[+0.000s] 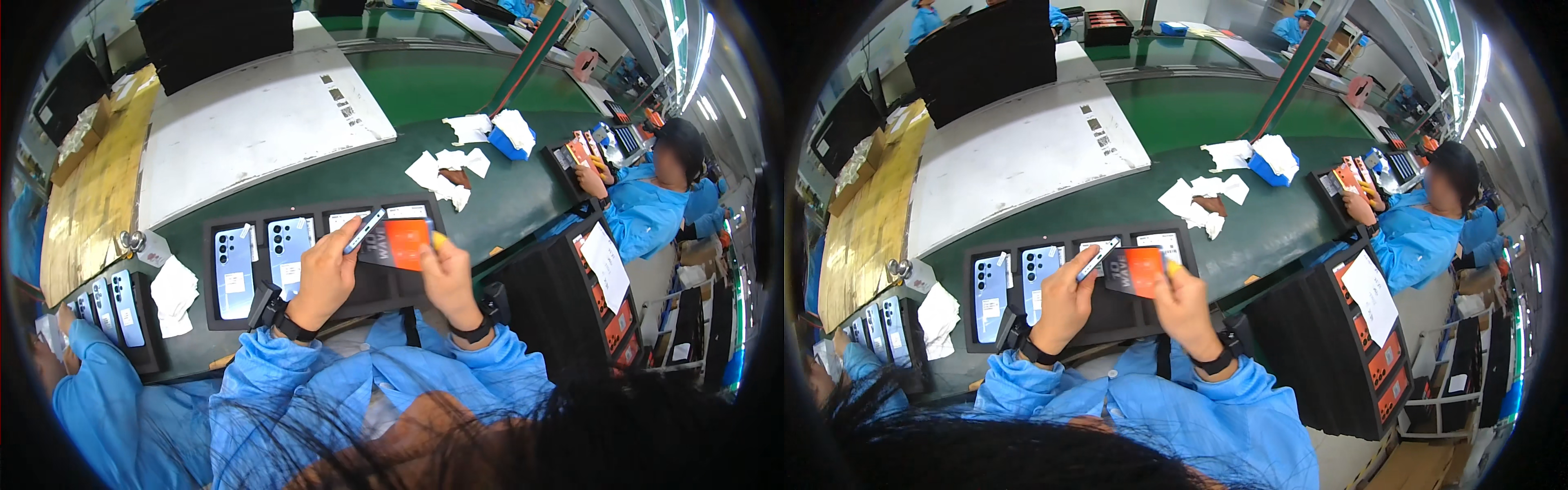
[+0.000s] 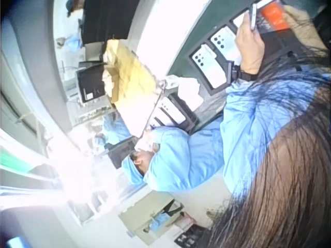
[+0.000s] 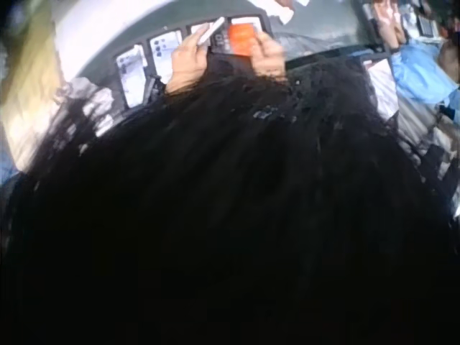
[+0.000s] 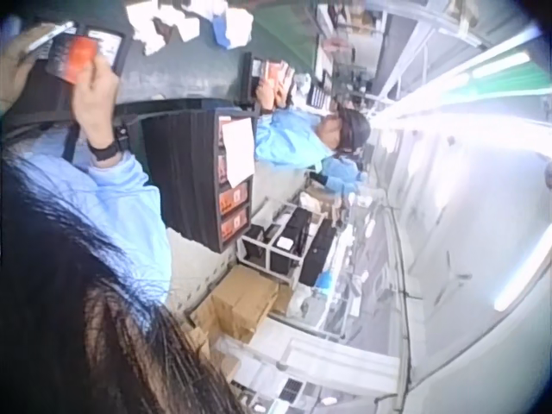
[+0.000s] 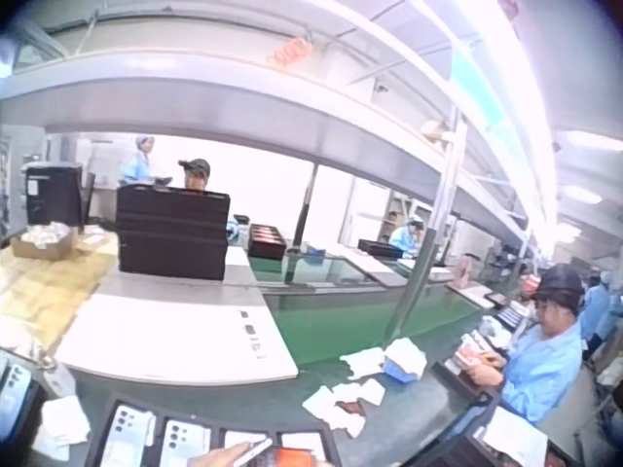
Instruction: Inspecting, cleaning, and organizing smartphones in a factory production line tray.
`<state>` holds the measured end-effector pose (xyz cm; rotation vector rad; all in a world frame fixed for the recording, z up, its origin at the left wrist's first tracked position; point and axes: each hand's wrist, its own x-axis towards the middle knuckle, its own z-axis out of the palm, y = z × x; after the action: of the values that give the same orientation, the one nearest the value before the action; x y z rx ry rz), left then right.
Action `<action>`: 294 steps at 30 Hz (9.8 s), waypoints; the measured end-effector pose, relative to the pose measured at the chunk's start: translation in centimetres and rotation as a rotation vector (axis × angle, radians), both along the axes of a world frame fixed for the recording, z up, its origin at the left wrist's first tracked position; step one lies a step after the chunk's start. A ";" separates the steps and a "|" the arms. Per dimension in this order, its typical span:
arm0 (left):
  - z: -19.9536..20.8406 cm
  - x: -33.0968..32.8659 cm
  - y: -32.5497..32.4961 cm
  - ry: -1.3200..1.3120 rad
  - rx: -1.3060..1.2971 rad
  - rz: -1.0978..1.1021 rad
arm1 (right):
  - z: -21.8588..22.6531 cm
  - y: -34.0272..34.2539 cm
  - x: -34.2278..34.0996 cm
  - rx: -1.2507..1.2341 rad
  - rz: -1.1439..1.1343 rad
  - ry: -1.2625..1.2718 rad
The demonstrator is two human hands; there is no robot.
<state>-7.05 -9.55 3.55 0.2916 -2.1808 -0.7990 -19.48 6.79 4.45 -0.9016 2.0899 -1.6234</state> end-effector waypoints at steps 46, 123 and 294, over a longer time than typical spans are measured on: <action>-5.1 14.2 -4.6 -0.595 -0.072 0.587 | -5.7 1.6 -2.9 0.208 0.115 0.775; -1.6 6.3 -3.1 -0.611 0.001 0.384 | -8.0 -11.4 8.2 -0.069 0.269 0.041; -5.1 6.1 -3.6 0.093 1.089 0.000 | -5.3 -11.9 7.6 -0.031 0.436 -0.345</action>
<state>-0.96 -13.18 -1.59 0.7548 -1.4596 -1.8944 -11.89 -5.15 -0.81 -0.9301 1.5161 -1.4570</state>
